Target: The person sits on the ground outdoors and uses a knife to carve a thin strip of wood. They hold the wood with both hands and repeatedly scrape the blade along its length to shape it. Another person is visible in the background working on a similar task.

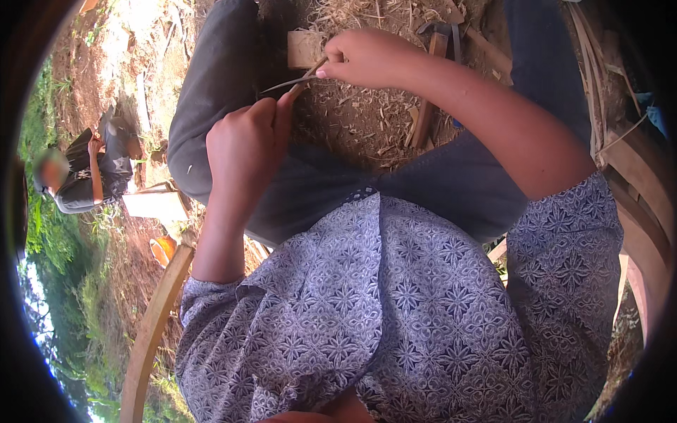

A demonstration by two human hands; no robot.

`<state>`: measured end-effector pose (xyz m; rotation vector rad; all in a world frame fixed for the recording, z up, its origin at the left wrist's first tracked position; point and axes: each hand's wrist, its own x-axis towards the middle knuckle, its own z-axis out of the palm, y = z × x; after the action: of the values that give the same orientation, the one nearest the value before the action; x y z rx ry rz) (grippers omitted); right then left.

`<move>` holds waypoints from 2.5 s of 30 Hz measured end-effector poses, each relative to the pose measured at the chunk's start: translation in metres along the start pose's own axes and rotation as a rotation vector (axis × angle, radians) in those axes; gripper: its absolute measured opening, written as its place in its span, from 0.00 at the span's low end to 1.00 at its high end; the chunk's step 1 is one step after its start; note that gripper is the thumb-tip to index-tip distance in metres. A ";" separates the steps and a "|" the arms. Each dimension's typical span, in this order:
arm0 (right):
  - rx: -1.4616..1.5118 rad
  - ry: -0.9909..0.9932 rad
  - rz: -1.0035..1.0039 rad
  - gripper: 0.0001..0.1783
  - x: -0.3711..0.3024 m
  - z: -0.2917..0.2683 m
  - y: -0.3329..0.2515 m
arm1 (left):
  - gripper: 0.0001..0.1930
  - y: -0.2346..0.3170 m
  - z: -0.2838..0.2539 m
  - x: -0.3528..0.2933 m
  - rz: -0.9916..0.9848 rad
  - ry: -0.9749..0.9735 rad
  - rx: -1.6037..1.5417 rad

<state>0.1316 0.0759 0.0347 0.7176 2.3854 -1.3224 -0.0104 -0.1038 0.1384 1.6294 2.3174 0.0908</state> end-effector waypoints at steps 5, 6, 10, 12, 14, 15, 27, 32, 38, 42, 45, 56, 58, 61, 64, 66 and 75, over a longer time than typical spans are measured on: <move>-0.201 0.016 0.210 0.24 0.049 0.032 0.070 | 0.24 0.011 -0.001 0.007 0.031 0.002 0.018; -0.213 0.023 0.205 0.23 0.053 0.029 0.066 | 0.24 0.010 0.001 0.006 0.009 -0.004 0.022; -0.107 0.066 0.142 0.23 0.022 0.017 0.024 | 0.24 0.001 -0.001 0.013 -0.056 0.016 -0.012; 0.070 0.072 0.027 0.25 -0.002 0.005 -0.003 | 0.24 0.001 0.000 0.010 -0.102 -0.004 -0.024; 0.092 0.057 0.019 0.26 -0.010 0.000 -0.011 | 0.25 0.005 0.003 0.008 -0.114 0.008 -0.018; 0.103 0.047 0.012 0.26 -0.012 0.000 -0.011 | 0.25 0.007 0.004 0.006 -0.123 0.015 -0.015; 0.067 0.042 0.008 0.25 -0.019 -0.014 -0.013 | 0.25 0.012 -0.001 0.015 -0.180 -0.008 -0.048; 0.077 0.091 0.153 0.24 0.019 0.038 0.072 | 0.25 0.017 0.001 0.015 -0.148 0.001 -0.049; 0.001 0.129 0.052 0.24 0.006 0.017 0.029 | 0.24 0.006 -0.003 0.017 -0.220 -0.058 -0.070; -0.001 0.119 0.013 0.25 0.002 0.010 0.010 | 0.24 0.006 -0.002 0.014 -0.212 -0.046 -0.080; -0.190 0.091 0.134 0.26 0.042 0.033 0.055 | 0.25 0.014 0.000 0.016 -0.160 -0.026 -0.077; -0.015 0.025 -0.002 0.25 0.005 -0.003 -0.007 | 0.25 0.001 0.002 0.009 -0.200 -0.023 -0.116; 0.022 0.074 0.087 0.25 0.018 0.016 0.026 | 0.25 0.003 0.001 0.012 -0.218 -0.033 -0.120; -0.029 0.077 0.087 0.25 0.021 0.020 0.026 | 0.25 -0.003 -0.001 0.012 -0.282 -0.040 -0.134; -0.019 0.076 0.033 0.25 0.011 0.013 0.007 | 0.24 -0.013 0.004 0.010 -0.286 -0.021 -0.159; -0.011 0.058 -0.006 0.25 -0.005 0.000 -0.009 | 0.24 -0.015 0.007 0.004 -0.281 -0.027 -0.136; 0.012 0.079 0.102 0.25 0.015 0.023 0.042 | 0.24 -0.007 0.001 0.011 -0.270 -0.058 -0.145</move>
<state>0.1435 0.0787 -0.0139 0.8978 2.3684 -1.2908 -0.0195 -0.0961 0.1334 1.2246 2.4006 0.1454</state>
